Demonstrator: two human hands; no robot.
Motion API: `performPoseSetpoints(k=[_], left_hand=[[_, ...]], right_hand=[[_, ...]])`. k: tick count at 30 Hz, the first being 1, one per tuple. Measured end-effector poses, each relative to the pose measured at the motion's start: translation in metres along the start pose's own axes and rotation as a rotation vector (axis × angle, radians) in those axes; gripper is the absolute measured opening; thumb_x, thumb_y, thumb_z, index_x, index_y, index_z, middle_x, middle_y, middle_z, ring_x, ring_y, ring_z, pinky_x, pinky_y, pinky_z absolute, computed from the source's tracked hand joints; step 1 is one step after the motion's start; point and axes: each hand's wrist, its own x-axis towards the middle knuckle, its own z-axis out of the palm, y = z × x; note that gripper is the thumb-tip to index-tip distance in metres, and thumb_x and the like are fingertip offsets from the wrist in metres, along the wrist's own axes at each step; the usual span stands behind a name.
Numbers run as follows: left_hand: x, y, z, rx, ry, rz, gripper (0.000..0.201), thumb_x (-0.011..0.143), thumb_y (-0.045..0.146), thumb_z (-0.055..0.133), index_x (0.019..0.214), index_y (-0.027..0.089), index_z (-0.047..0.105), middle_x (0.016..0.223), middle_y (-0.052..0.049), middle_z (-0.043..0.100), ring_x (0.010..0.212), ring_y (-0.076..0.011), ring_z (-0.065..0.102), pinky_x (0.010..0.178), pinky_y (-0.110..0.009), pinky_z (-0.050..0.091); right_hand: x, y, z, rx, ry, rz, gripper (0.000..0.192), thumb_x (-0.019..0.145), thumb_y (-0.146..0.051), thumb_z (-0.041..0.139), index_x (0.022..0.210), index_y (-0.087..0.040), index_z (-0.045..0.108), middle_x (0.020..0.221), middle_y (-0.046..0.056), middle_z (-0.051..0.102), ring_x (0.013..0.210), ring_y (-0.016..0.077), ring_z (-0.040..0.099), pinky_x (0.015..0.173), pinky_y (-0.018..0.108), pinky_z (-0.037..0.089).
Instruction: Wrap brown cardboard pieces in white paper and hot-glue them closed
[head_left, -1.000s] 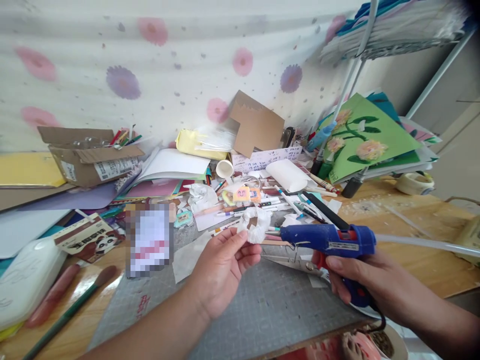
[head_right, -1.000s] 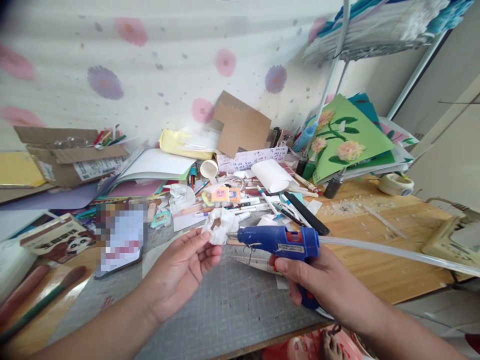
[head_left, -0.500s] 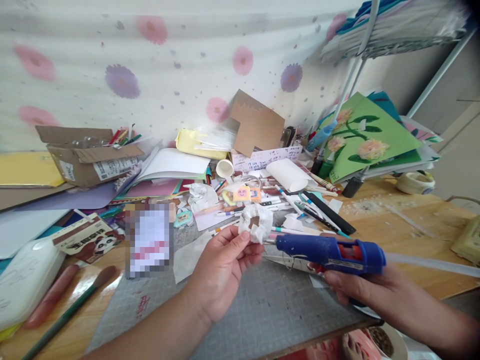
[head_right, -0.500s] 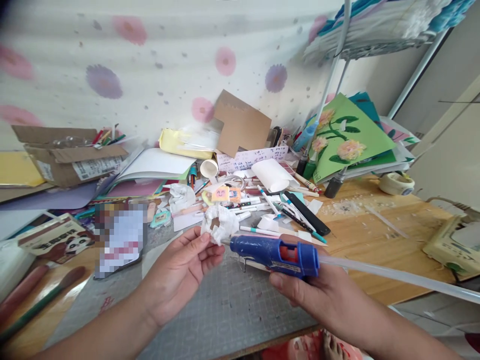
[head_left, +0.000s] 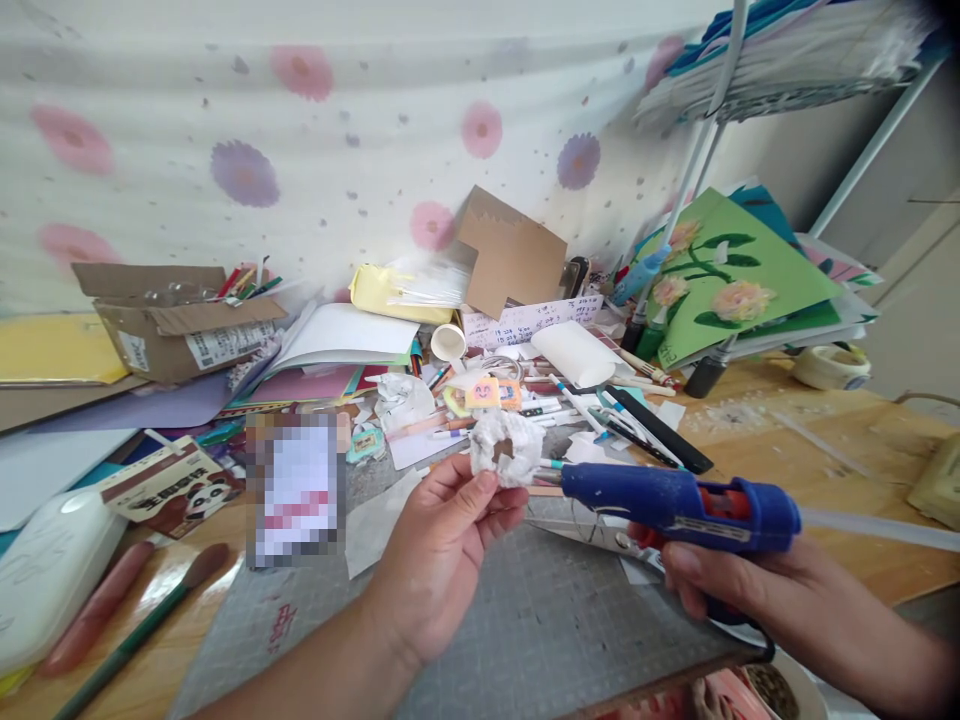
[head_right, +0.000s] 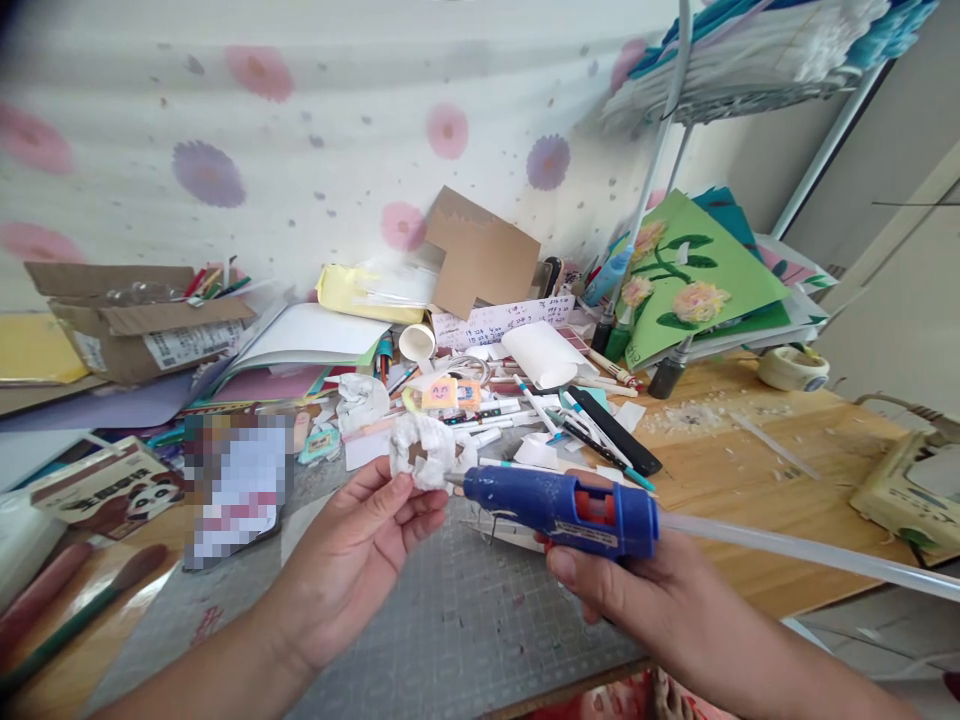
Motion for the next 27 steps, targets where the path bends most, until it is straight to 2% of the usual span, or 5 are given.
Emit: performPoseSetpoints(k=[3,5,12,17,27], left_hand=[[-0.002,0.0,0.001,0.029,-0.015,0.032,0.007,0.076,0.019,0.067,0.082,0.017,0.064,0.08,-0.003,0.07,0.076,-0.0139,0.065,0.072,-0.027,0.051],[-0.003,0.0,0.001,0.052,-0.031,0.071,0.006,0.076,0.019,0.066,0.082,0.017,0.065,0.082,-0.003,0.071,0.076,-0.0137,0.065,0.073,-0.027,0.051],[-0.004,0.0,0.002,0.097,-0.029,0.171,0.003,0.074,0.017,0.068,0.076,0.017,0.066,0.078,0.0,0.069,0.073,-0.012,0.062,0.071,-0.026,0.051],[-0.004,0.001,0.003,0.131,-0.048,0.164,0.002,0.075,0.018,0.067,0.075,0.017,0.066,0.077,0.0,0.071,0.072,-0.0122,0.063,0.072,-0.026,0.05],[-0.004,0.001,0.001,0.162,-0.044,0.127,0.004,0.077,0.02,0.065,0.077,0.016,0.064,0.081,-0.001,0.069,0.075,-0.0129,0.063,0.075,-0.029,0.049]], right_hand=[[0.0,0.001,-0.001,0.0,-0.108,-0.024,0.04,0.074,-0.057,0.056,0.056,-0.022,0.057,0.057,0.002,0.055,0.053,0.0145,0.052,0.049,0.025,0.049],[-0.001,0.006,-0.002,0.007,-0.049,-0.037,0.036,0.074,-0.056,0.057,0.061,-0.023,0.06,0.057,0.001,0.055,0.053,0.0157,0.053,0.05,0.026,0.05],[-0.001,0.019,-0.006,-0.139,0.057,-0.219,0.045,0.071,-0.048,0.063,0.114,-0.034,0.061,0.074,0.004,0.068,0.058,0.0219,0.062,0.05,0.033,0.056],[0.0,0.014,-0.006,-0.231,0.187,-0.353,0.039,0.07,-0.048,0.064,0.108,-0.038,0.066,0.109,0.004,0.068,0.087,0.0283,0.066,0.084,0.047,0.052],[-0.003,0.013,-0.006,-0.189,0.236,-0.237,0.042,0.065,-0.051,0.068,0.099,-0.026,0.071,0.111,0.009,0.067,0.093,0.0305,0.064,0.091,0.045,0.049]])
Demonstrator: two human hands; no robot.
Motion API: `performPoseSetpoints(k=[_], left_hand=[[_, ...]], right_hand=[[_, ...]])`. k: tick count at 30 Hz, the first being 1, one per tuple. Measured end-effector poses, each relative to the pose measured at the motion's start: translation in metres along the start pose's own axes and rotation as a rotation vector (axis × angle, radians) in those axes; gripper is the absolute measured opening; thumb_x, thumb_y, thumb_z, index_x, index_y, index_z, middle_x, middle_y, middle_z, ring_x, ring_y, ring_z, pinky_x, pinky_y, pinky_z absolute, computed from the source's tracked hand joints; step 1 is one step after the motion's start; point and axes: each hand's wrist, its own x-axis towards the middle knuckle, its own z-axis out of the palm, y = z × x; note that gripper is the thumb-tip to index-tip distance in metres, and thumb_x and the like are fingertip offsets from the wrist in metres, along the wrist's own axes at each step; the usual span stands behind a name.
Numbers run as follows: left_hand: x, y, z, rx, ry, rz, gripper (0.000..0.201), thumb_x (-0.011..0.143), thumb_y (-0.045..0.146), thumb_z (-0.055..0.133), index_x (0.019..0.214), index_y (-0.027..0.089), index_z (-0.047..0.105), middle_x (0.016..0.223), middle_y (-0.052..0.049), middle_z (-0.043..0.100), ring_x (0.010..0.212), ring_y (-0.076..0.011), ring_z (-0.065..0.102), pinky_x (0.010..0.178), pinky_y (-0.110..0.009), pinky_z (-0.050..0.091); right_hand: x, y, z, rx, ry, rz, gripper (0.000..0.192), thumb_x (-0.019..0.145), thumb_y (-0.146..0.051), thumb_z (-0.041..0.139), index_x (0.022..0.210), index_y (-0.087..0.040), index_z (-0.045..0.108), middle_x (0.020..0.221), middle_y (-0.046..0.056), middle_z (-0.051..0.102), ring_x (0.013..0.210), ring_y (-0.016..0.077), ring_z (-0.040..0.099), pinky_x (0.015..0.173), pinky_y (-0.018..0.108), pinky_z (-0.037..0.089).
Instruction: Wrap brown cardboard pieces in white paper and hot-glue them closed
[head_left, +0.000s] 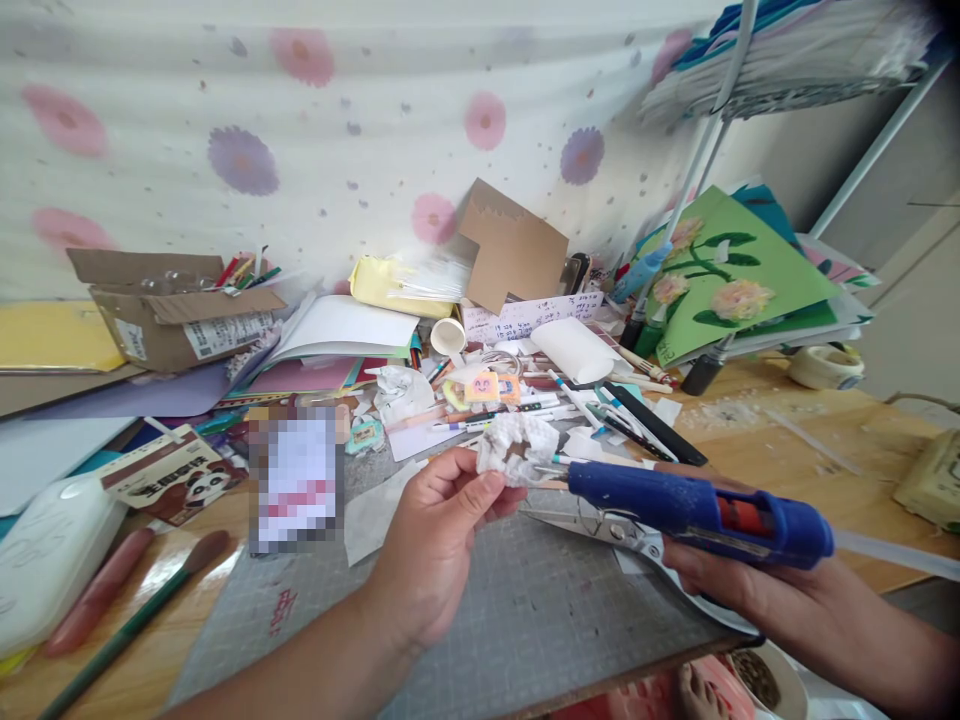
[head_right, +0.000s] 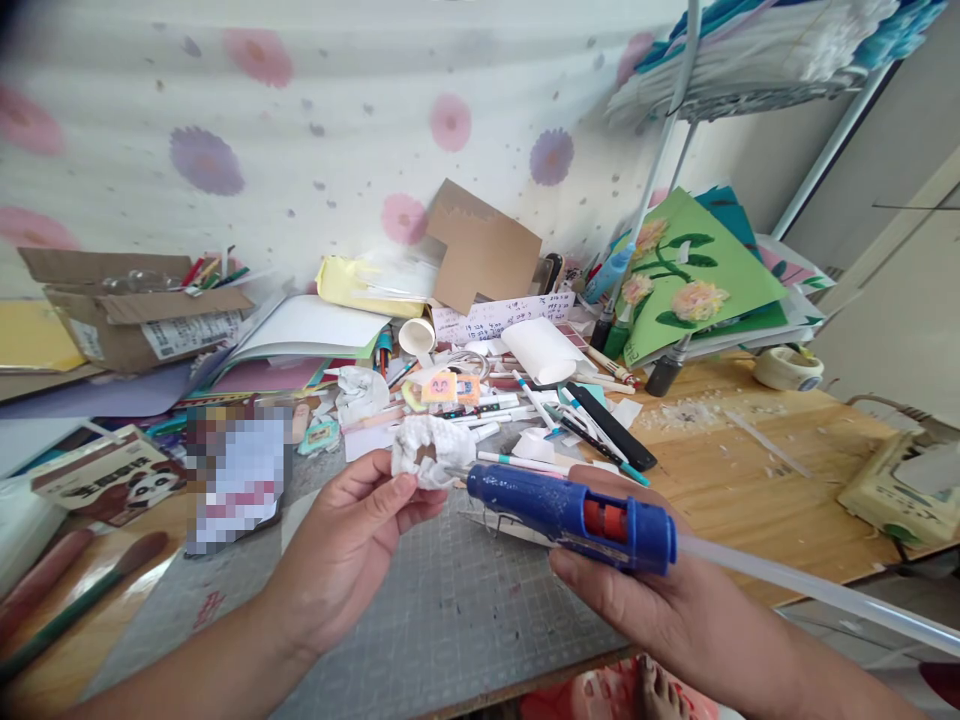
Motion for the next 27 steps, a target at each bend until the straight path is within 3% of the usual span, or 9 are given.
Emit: performPoseSetpoints(k=[3,6,10,13,16,21,27], left_hand=[[0.001,0.001,-0.001,-0.028,-0.004,-0.023,0.006,0.077,0.02,0.066,0.074,0.016,0.063,0.078,0.0,0.068,0.073,-0.0125,0.062,0.074,-0.029,0.05],[0.002,0.001,-0.002,-0.069,0.03,-0.087,0.007,0.075,0.021,0.067,0.071,0.017,0.063,0.074,0.0,0.068,0.068,-0.0127,0.063,0.07,-0.028,0.05],[0.003,0.0,-0.001,-0.141,0.09,-0.162,0.008,0.076,0.021,0.066,0.07,0.017,0.062,0.069,-0.002,0.069,0.064,-0.0133,0.064,0.066,-0.027,0.05],[0.003,-0.001,-0.001,-0.232,0.127,-0.196,0.008,0.076,0.019,0.066,0.069,0.017,0.061,0.067,-0.002,0.069,0.064,-0.013,0.064,0.065,-0.026,0.051],[0.002,-0.002,0.0,-0.294,0.145,-0.206,0.007,0.075,0.017,0.066,0.071,0.017,0.06,0.068,-0.001,0.069,0.065,-0.0124,0.064,0.067,-0.026,0.052],[0.001,-0.002,0.001,-0.322,0.126,-0.193,0.007,0.076,0.017,0.066,0.072,0.018,0.06,0.071,-0.002,0.069,0.066,-0.0124,0.064,0.068,-0.026,0.052],[0.001,-0.001,0.002,-0.349,0.098,-0.162,0.008,0.076,0.013,0.065,0.069,0.016,0.061,0.071,-0.002,0.069,0.065,-0.0107,0.063,0.069,-0.025,0.051]], right_hand=[[0.002,-0.005,0.0,0.053,-0.007,0.063,0.034,0.065,-0.051,0.068,0.086,-0.026,0.072,0.096,0.01,0.07,0.096,0.0313,0.062,0.083,0.041,0.053],[0.001,-0.001,-0.002,0.171,0.005,0.144,0.027,0.065,-0.05,0.069,0.075,-0.025,0.069,0.072,0.008,0.068,0.084,0.0277,0.064,0.067,0.033,0.056],[-0.005,0.017,-0.001,0.381,-0.096,0.273,0.029,0.069,-0.047,0.069,0.086,-0.023,0.067,0.066,0.004,0.065,0.06,0.0171,0.059,0.052,0.027,0.05],[-0.008,0.022,0.008,0.51,-0.246,0.297,0.032,0.073,-0.048,0.065,0.088,-0.02,0.067,0.061,0.002,0.061,0.056,0.0147,0.055,0.051,0.026,0.046],[-0.006,0.017,0.024,0.58,-0.306,0.311,0.035,0.073,-0.05,0.064,0.088,-0.019,0.067,0.064,0.002,0.061,0.057,0.0137,0.054,0.052,0.026,0.045],[0.004,0.01,0.043,0.637,-0.296,0.302,0.037,0.075,-0.052,0.062,0.084,-0.016,0.064,0.059,0.001,0.059,0.05,0.0109,0.051,0.048,0.024,0.038],[0.01,0.009,0.046,0.647,-0.243,0.301,0.039,0.074,-0.052,0.061,0.084,-0.014,0.062,0.053,-0.001,0.057,0.05,0.0119,0.052,0.05,0.025,0.036]])
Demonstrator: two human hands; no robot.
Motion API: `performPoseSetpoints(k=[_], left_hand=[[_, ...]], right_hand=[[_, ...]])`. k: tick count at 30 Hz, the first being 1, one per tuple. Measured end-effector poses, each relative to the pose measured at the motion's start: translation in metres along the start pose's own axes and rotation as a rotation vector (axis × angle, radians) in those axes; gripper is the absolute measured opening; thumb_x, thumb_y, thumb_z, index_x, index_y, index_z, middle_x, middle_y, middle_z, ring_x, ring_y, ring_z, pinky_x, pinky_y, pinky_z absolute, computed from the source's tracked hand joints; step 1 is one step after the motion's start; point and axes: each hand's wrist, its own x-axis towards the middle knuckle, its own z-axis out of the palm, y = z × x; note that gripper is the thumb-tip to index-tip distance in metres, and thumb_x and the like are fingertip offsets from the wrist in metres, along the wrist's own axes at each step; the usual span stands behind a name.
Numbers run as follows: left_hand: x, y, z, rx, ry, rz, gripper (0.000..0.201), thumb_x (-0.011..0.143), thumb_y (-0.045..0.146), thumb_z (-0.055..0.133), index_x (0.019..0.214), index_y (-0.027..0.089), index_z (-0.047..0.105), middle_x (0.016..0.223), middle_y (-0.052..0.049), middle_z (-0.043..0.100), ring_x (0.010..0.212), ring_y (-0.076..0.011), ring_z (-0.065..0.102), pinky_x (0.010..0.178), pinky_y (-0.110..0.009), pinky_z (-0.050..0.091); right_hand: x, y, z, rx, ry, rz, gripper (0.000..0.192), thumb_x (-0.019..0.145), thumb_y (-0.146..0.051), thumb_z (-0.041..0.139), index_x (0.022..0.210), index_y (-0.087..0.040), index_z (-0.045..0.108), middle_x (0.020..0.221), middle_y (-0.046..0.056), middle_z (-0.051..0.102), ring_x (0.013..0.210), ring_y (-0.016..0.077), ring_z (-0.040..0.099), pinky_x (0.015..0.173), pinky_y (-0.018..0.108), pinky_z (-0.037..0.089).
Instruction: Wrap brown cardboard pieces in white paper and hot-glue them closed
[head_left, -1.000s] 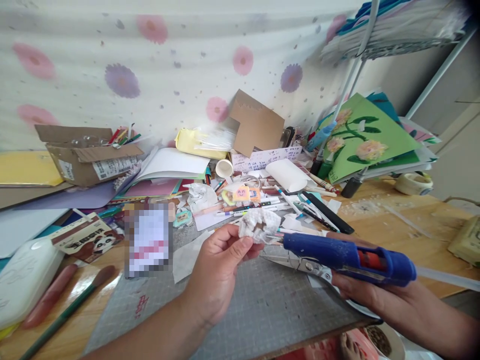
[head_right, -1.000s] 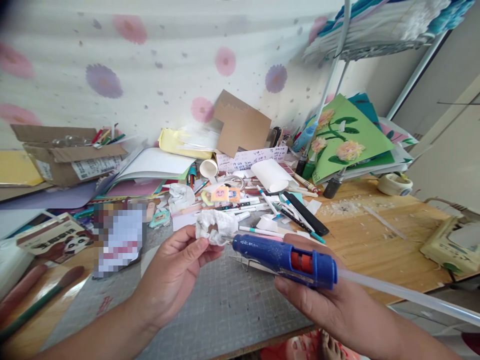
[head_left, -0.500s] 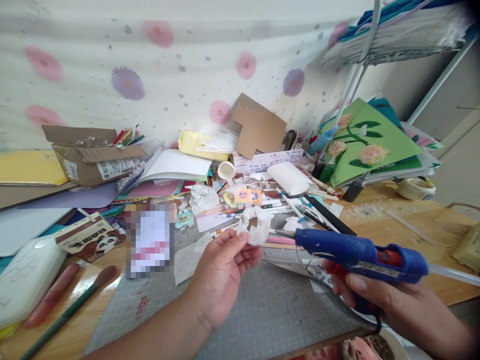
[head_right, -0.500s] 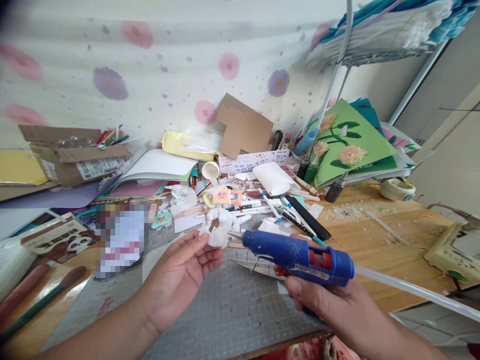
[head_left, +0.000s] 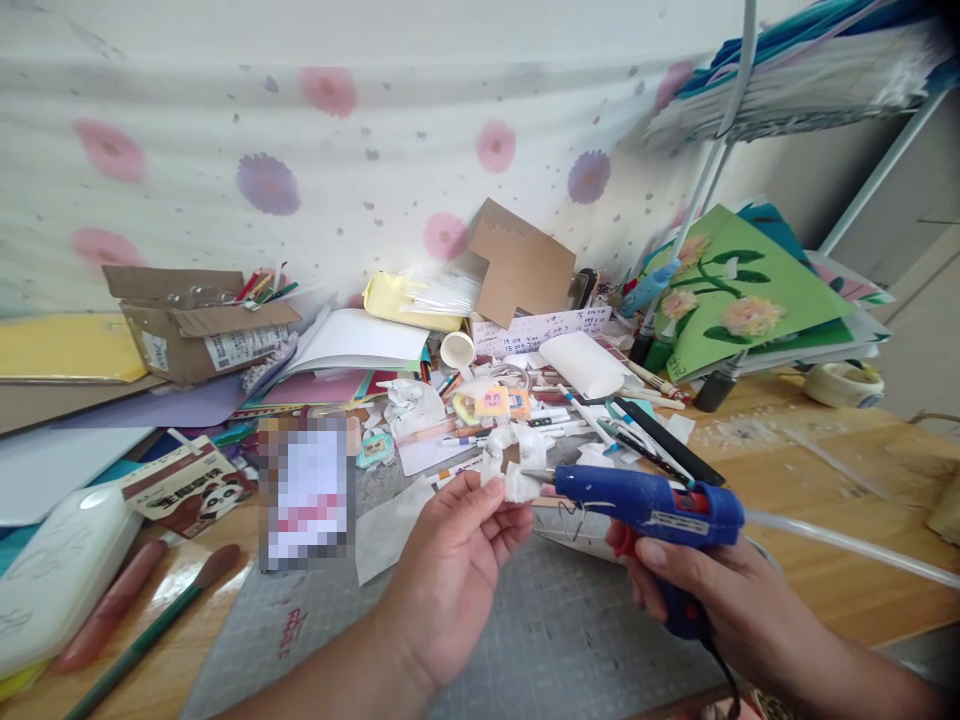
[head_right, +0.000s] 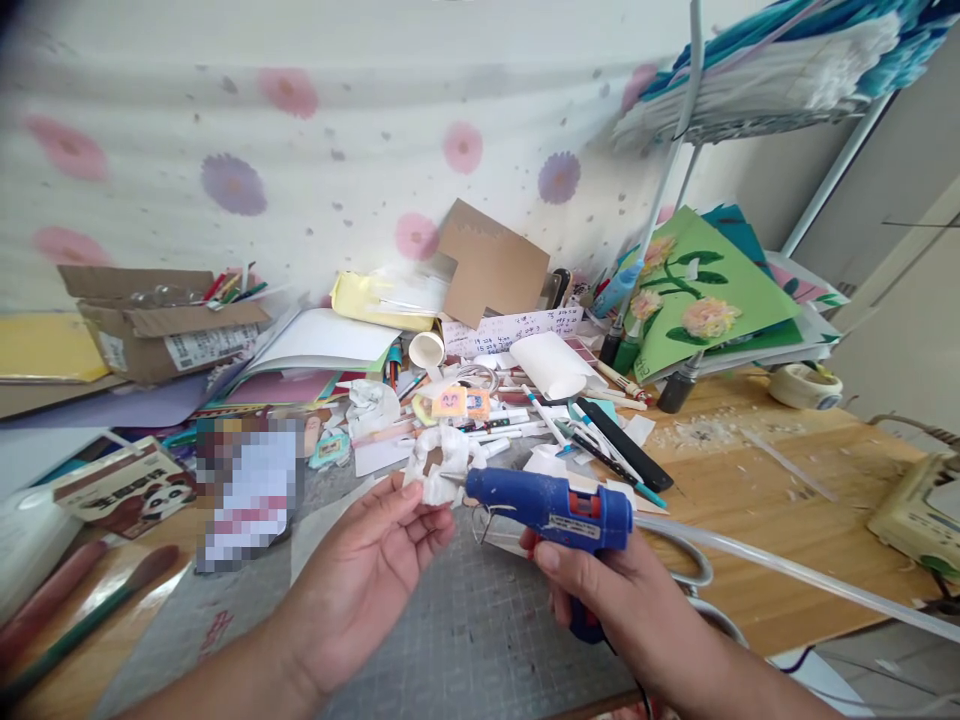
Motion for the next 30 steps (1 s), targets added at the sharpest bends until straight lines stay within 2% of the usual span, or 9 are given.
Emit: performPoseSetpoints(k=[7,11,14,19,22,27,30], left_hand=[[-0.002,0.001,-0.002,0.088,-0.046,0.019,0.005,0.077,0.017,0.064,0.072,0.015,0.063,0.073,-0.003,0.068,0.067,-0.011,0.062,0.07,-0.025,0.049],[-0.003,0.0,-0.003,0.193,-0.059,0.056,0.009,0.078,0.019,0.063,0.07,0.015,0.062,0.071,-0.001,0.066,0.066,-0.0111,0.059,0.07,-0.025,0.048],[-0.003,0.001,-0.003,0.234,-0.048,0.073,0.01,0.077,0.02,0.065,0.069,0.015,0.062,0.072,-0.001,0.065,0.067,-0.0118,0.059,0.07,-0.026,0.047],[0.001,0.001,-0.003,0.252,-0.002,0.07,0.009,0.075,0.023,0.067,0.071,0.015,0.063,0.07,-0.001,0.065,0.066,-0.0123,0.06,0.07,-0.027,0.048],[0.001,0.001,-0.003,0.258,0.022,0.069,0.01,0.074,0.023,0.068,0.072,0.015,0.063,0.07,-0.002,0.066,0.066,-0.012,0.061,0.07,-0.027,0.048],[0.0,0.0,-0.002,0.263,0.016,0.083,0.009,0.073,0.023,0.069,0.072,0.014,0.064,0.07,-0.002,0.065,0.065,-0.0115,0.059,0.068,-0.026,0.049],[0.0,0.0,-0.002,0.28,0.002,0.09,0.009,0.074,0.022,0.068,0.073,0.014,0.065,0.071,-0.001,0.065,0.064,-0.011,0.059,0.067,-0.026,0.048]], right_hand=[[-0.003,-0.006,0.002,-0.044,0.026,-0.01,0.041,0.076,-0.054,0.057,0.083,-0.014,0.061,0.049,0.0,0.057,0.047,0.0125,0.048,0.048,0.025,0.031],[-0.003,-0.002,-0.003,-0.024,0.046,-0.004,0.036,0.078,-0.051,0.055,0.083,-0.015,0.059,0.05,-0.001,0.057,0.048,0.0133,0.049,0.051,0.027,0.034],[-0.001,-0.003,-0.008,-0.018,0.054,-0.03,0.032,0.08,-0.047,0.056,0.081,-0.015,0.06,0.049,-0.002,0.057,0.05,0.0131,0.049,0.056,0.028,0.037],[-0.002,-0.008,-0.014,-0.002,0.057,-0.085,0.037,0.077,-0.052,0.056,0.079,-0.015,0.061,0.047,-0.001,0.056,0.048,0.0127,0.05,0.052,0.026,0.037],[-0.004,-0.009,-0.011,-0.063,0.042,-0.052,0.039,0.075,-0.053,0.058,0.081,-0.015,0.062,0.051,0.0,0.057,0.05,0.0137,0.052,0.052,0.027,0.038],[-0.006,-0.012,-0.003,-0.197,0.018,-0.004,0.038,0.074,-0.055,0.057,0.069,-0.017,0.058,0.054,0.0,0.055,0.051,0.0127,0.05,0.051,0.026,0.038],[-0.004,-0.016,-0.002,-0.207,0.062,-0.017,0.037,0.074,-0.054,0.057,0.076,-0.017,0.059,0.053,-0.001,0.054,0.051,0.0131,0.051,0.051,0.027,0.039]])
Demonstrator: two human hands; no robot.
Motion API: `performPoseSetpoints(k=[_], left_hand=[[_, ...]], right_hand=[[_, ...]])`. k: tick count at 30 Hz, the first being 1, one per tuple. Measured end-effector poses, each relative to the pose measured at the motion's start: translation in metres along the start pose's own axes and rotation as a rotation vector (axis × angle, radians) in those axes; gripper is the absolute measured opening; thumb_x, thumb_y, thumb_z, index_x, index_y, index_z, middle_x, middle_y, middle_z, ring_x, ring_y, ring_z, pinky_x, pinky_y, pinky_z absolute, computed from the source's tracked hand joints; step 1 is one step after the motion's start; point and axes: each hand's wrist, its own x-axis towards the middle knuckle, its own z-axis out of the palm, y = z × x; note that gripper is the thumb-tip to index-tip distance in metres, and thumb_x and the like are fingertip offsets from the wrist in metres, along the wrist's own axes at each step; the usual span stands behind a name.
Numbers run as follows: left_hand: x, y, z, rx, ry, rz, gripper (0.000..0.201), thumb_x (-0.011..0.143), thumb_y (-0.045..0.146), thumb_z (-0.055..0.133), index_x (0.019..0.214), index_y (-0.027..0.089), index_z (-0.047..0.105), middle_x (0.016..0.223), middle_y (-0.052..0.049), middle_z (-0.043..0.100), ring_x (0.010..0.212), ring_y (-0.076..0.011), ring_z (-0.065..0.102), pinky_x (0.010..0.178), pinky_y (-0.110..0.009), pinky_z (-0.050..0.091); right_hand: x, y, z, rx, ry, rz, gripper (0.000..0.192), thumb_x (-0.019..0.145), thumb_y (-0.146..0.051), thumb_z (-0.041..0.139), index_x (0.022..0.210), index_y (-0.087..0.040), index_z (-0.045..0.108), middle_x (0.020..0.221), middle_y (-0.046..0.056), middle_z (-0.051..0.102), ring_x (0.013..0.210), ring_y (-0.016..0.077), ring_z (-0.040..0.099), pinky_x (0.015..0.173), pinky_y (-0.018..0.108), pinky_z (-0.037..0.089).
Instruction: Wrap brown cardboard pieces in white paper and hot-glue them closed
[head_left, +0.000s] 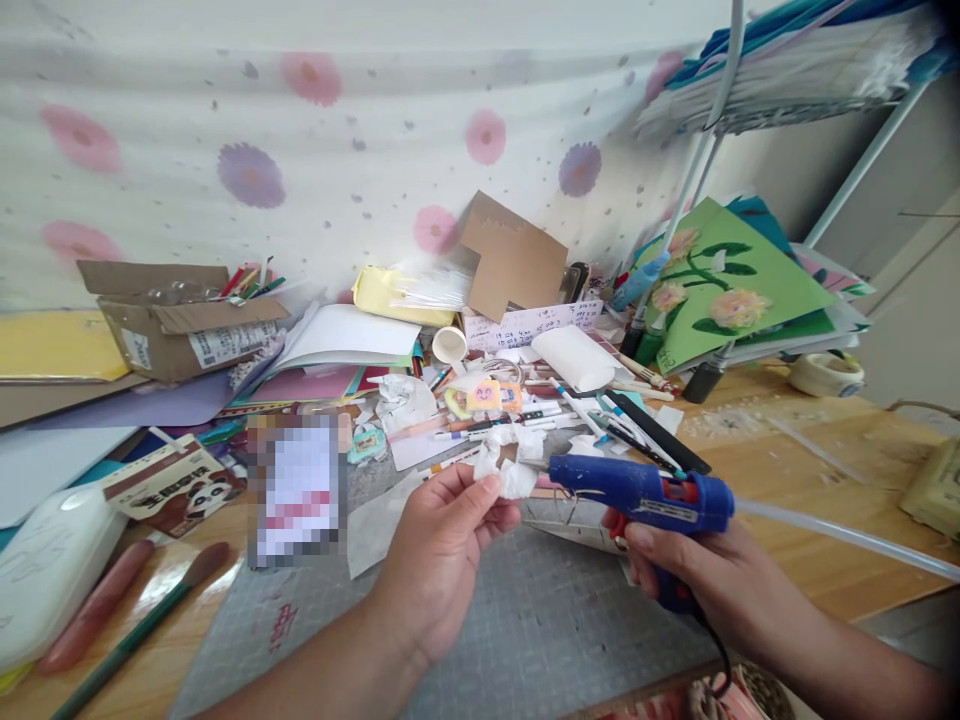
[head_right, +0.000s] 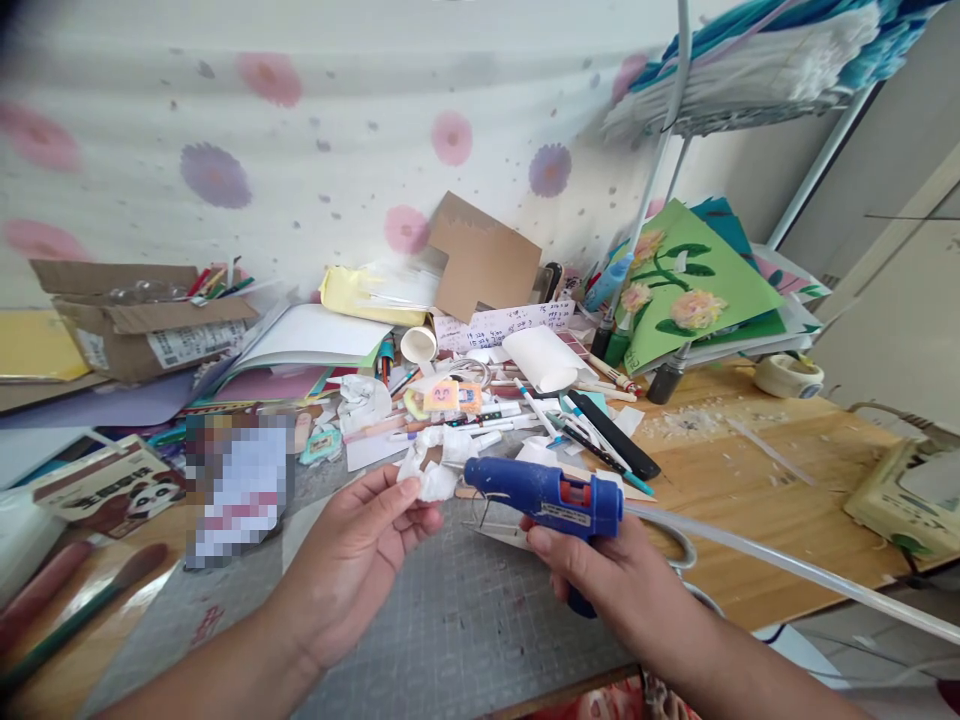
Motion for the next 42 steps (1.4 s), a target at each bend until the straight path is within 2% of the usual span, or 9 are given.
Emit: performPoseSetpoints(k=[7,16,19,24,27,30,36,40,42], left_hand=[[0.0011,0.0003,-0.0015,0.043,0.017,-0.012,0.01,0.074,0.024,0.068,0.073,0.014,0.065,0.071,-0.001,0.065,0.063,-0.0113,0.059,0.066,-0.026,0.049],[0.0023,0.001,-0.0021,0.064,0.001,0.021,0.011,0.074,0.024,0.068,0.073,0.014,0.064,0.072,-0.001,0.063,0.064,-0.0103,0.057,0.067,-0.026,0.049],[0.0025,0.0008,-0.0023,0.085,0.013,0.016,0.013,0.072,0.026,0.069,0.075,0.014,0.066,0.073,-0.002,0.064,0.065,-0.0116,0.058,0.068,-0.027,0.049],[0.0024,0.0009,-0.0018,0.131,0.0,0.06,0.013,0.072,0.027,0.069,0.075,0.015,0.066,0.076,-0.002,0.064,0.068,-0.0122,0.058,0.068,-0.027,0.049],[0.0027,0.0,-0.0026,0.158,-0.005,0.08,0.013,0.073,0.027,0.069,0.075,0.015,0.066,0.076,-0.002,0.064,0.067,-0.012,0.058,0.07,-0.027,0.049],[0.0031,-0.0015,-0.0041,0.201,-0.005,0.081,0.014,0.074,0.028,0.068,0.079,0.015,0.066,0.078,-0.002,0.064,0.068,-0.0123,0.058,0.071,-0.028,0.049],[0.001,-0.0017,-0.0044,0.289,-0.047,0.126,0.013,0.078,0.029,0.064,0.081,0.016,0.065,0.083,-0.003,0.066,0.076,-0.0142,0.058,0.075,-0.03,0.048],[0.0026,-0.0015,-0.0051,0.308,-0.038,0.11,0.014,0.078,0.029,0.064,0.08,0.016,0.065,0.08,-0.003,0.066,0.072,-0.0138,0.059,0.073,-0.029,0.048],[0.0037,-0.0014,-0.0056,0.295,-0.014,0.1,0.015,0.077,0.03,0.064,0.079,0.015,0.064,0.078,-0.002,0.065,0.071,-0.0136,0.059,0.073,-0.03,0.048]], right_hand=[[0.0,0.0031,-0.006,0.076,0.032,-0.001,0.039,0.072,-0.053,0.061,0.082,-0.016,0.062,0.054,-0.001,0.056,0.052,0.0136,0.053,0.051,0.027,0.041],[-0.0038,-0.0003,-0.0051,0.003,0.033,0.006,0.035,0.072,-0.052,0.06,0.069,-0.017,0.062,0.051,0.0,0.055,0.051,0.0129,0.051,0.049,0.025,0.04],[-0.0048,-0.0012,-0.0053,0.043,0.006,0.005,0.037,0.073,-0.054,0.06,0.075,-0.017,0.062,0.053,-0.001,0.055,0.052,0.013,0.052,0.049,0.026,0.041],[-0.0066,-0.0044,0.0008,-0.01,-0.085,0.014,0.034,0.073,-0.053,0.059,0.07,-0.019,0.058,0.057,-0.002,0.051,0.052,0.012,0.048,0.048,0.025,0.04],[-0.0054,-0.0054,0.0012,-0.041,-0.047,0.016,0.034,0.074,-0.053,0.058,0.076,-0.019,0.06,0.056,-0.001,0.052,0.052,0.0123,0.048,0.048,0.025,0.04],[-0.0052,-0.0051,0.0006,-0.047,0.025,0.027,0.035,0.073,-0.053,0.058,0.07,-0.018,0.06,0.053,-0.001,0.052,0.05,0.0118,0.047,0.048,0.025,0.039],[-0.0058,-0.0033,0.0026,-0.001,-0.053,0.012,0.033,0.072,-0.053,0.061,0.066,-0.02,0.058,0.054,-0.002,0.05,0.051,0.0117,0.047,0.048,0.025,0.04],[-0.0051,-0.0008,-0.0025,-0.041,0.035,0.003,0.035,0.073,-0.053,0.06,0.065,-0.019,0.059,0.052,-0.001,0.052,0.05,0.012,0.048,0.049,0.025,0.039],[-0.0054,-0.0002,-0.0066,-0.057,0.025,-0.001,0.037,0.074,-0.054,0.059,0.069,-0.017,0.061,0.053,0.0,0.054,0.052,0.0127,0.05,0.051,0.026,0.04]])
